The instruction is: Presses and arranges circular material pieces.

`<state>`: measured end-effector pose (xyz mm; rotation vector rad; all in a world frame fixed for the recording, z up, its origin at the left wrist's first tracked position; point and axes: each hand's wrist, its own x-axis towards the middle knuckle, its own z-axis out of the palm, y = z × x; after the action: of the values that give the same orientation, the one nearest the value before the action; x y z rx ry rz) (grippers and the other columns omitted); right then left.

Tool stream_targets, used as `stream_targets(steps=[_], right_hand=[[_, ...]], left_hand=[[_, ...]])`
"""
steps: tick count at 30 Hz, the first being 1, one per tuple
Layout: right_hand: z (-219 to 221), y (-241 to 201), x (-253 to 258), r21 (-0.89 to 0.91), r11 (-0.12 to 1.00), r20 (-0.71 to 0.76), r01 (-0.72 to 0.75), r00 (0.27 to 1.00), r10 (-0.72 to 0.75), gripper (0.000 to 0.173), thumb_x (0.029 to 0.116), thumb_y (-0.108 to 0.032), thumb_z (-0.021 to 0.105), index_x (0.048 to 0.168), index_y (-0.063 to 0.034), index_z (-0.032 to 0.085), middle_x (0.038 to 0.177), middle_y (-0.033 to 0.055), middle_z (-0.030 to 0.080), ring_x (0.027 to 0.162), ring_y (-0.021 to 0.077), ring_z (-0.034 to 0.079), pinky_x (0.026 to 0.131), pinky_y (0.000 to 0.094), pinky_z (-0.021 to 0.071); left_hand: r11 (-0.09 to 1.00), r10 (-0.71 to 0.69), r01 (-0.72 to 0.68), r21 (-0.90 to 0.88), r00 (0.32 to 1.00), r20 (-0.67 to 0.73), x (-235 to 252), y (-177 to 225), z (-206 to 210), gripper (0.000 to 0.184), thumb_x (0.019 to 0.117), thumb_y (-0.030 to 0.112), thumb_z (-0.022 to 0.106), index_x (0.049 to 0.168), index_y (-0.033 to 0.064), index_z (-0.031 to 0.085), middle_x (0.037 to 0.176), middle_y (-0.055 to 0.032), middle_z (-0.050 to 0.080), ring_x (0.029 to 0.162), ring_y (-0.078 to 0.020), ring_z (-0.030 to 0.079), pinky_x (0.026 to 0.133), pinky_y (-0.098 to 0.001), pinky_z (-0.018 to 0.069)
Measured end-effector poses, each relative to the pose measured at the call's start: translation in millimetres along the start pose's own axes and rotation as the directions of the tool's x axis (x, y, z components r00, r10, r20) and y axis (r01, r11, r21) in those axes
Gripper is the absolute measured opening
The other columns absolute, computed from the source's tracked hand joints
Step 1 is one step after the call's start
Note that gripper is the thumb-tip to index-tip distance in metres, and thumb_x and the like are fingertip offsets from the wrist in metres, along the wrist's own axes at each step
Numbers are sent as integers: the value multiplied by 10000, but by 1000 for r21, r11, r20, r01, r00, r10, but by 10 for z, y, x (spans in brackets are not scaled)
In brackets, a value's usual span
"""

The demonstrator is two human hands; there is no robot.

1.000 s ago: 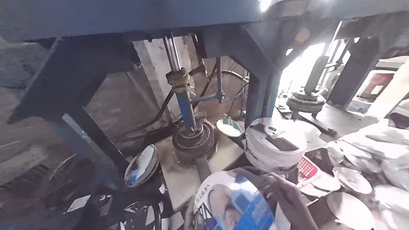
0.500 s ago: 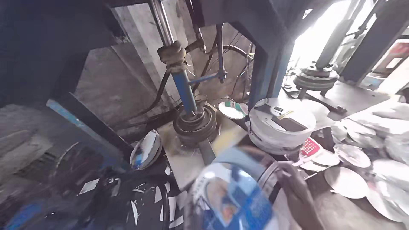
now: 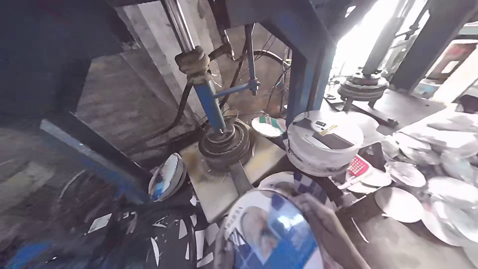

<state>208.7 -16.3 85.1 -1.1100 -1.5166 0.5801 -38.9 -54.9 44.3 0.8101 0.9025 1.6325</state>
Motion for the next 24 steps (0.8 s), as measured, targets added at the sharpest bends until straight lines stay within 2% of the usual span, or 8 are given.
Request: stream_targets(steps=[5, 7, 11, 13, 15, 19, 21, 24], right_hand=[[-253, 398, 74, -725, 663, -124, -186, 982, 140, 630, 892, -505, 688, 1293, -19, 682, 1369, 258, 612, 1245, 536, 557, 898, 769, 416], [-343, 503, 99, -684, 693, -215, -226, 971, 103, 541, 842, -347, 789, 1215, 33, 692, 1330, 270, 622, 1201, 519, 581, 895, 740, 430], [-360, 212, 147, -58, 998, -432, -40, 902, 11, 281, 946, -54, 572, 1209, 32, 526, 951, -55, 651, 808, -64, 630, 743, 137, 555], [-305, 60, 149, 250, 968, -311, -2, 947, 82, 206, 968, -39, 541, 1157, -118, 559, 887, -152, 689, 765, -65, 646, 698, 141, 563], [-128, -23, 87, 87, 996, -128, 17, 992, -6, 135, 949, -146, 643, 1057, -66, 656, 865, -89, 699, 744, -37, 652, 683, 165, 575], [17, 14, 13, -593, 805, -82, -26, 996, -29, 397, 988, -371, 527, 1075, -66, 765, 975, 151, 740, 835, 338, 719, 656, 519, 573], [-155, 255, 59, -730, 661, -135, -172, 985, 108, 561, 941, -430, 631, 1289, 8, 675, 1280, 297, 638, 1153, 561, 592, 835, 747, 456], [-254, 516, 56, -741, 644, -225, -192, 974, 31, 469, 846, -214, 779, 1220, 52, 682, 1312, 291, 629, 1183, 541, 593, 882, 737, 444]], left_hand=[[982, 20, -20, -186, 1000, -2, 44, -21, -387, 359, 1057, 142, 467, 1410, 112, 527, 1193, 11, 715, 1056, -90, 694, 908, -298, 579], [983, 90, -80, -165, 995, 53, 113, 22, -628, 394, 1054, 119, 403, 1445, 127, 447, 1297, -11, 623, 1174, -123, 624, 990, -320, 528], [972, 199, -187, 142, 977, -78, 98, 377, -617, 395, 1045, 97, 346, 1247, 196, 671, 1205, 97, 706, 1070, -39, 663, 924, -257, 553], [970, 139, -146, 195, 989, 48, 70, 366, -499, 406, 1085, 257, 325, 1238, 184, 694, 1180, 83, 714, 1046, -37, 660, 918, -251, 544], [969, 18, -51, 243, 990, 139, -10, 266, -295, 433, 1084, 457, 363, 1226, 221, 697, 1145, 121, 721, 1038, 3, 658, 922, -232, 538], [966, -52, 93, 241, 984, -170, -71, 246, 116, 130, 1018, 81, 534, 1013, 56, 661, 797, 70, 725, 712, -20, 693, 684, -232, 601], [977, 90, -48, 207, 977, -196, -10, 277, -43, 254, 992, 22, 519, 1235, 23, 592, 1066, 41, 732, 913, -17, 700, 820, -254, 599], [944, 173, -147, 297, 983, -66, 99, 392, -413, 623, 992, -16, 370, 1574, -33, 148, 1586, -96, 322, 1327, 6, 447, 1076, -218, 422]])
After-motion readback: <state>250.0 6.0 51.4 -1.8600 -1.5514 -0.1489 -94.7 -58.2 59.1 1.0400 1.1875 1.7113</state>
